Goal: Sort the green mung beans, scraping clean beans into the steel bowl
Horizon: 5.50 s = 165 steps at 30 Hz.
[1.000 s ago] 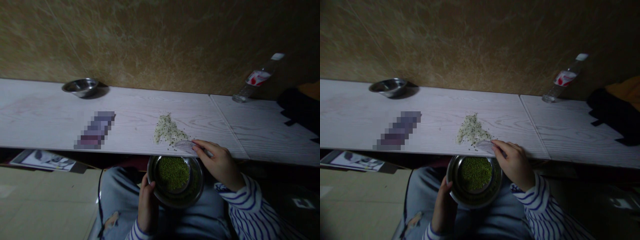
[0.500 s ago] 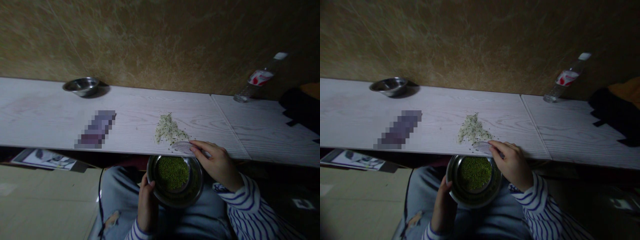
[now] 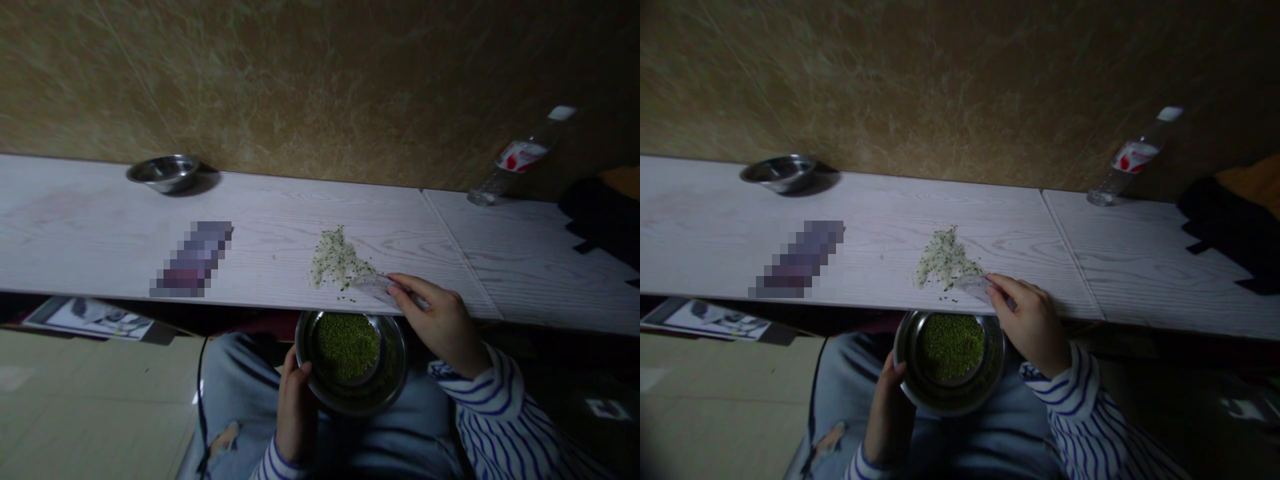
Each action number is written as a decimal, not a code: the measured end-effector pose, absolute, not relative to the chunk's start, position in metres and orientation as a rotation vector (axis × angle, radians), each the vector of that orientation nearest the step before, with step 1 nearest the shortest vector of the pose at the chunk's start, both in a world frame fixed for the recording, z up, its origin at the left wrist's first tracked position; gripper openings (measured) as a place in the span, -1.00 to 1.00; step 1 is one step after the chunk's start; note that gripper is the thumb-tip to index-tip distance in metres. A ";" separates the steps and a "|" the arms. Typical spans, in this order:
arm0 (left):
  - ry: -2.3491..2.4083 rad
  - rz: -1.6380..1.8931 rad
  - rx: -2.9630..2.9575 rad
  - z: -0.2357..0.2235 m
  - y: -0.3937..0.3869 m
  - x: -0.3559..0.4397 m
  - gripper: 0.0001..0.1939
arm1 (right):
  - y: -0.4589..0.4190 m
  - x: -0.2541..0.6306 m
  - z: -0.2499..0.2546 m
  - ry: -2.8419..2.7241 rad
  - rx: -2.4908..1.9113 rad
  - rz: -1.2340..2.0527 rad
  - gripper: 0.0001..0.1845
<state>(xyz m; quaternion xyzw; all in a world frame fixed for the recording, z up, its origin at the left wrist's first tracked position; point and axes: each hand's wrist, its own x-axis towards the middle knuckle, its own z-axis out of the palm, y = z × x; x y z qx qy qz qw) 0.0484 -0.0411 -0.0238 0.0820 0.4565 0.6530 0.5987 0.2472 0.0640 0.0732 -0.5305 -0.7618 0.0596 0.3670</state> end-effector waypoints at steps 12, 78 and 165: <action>1.034 1.510 0.163 -0.024 -0.042 0.048 -0.54 | 0.065 0.240 0.075 -2.003 -1.336 0.202 -0.73; 1.067 1.496 0.192 -0.023 -0.042 0.049 -0.54 | 0.063 0.237 0.075 -2.003 -1.346 0.304 -0.73; 1.088 1.543 0.159 -0.021 -0.043 0.044 -0.58 | 0.072 0.225 0.077 -1.992 -1.343 0.375 -0.72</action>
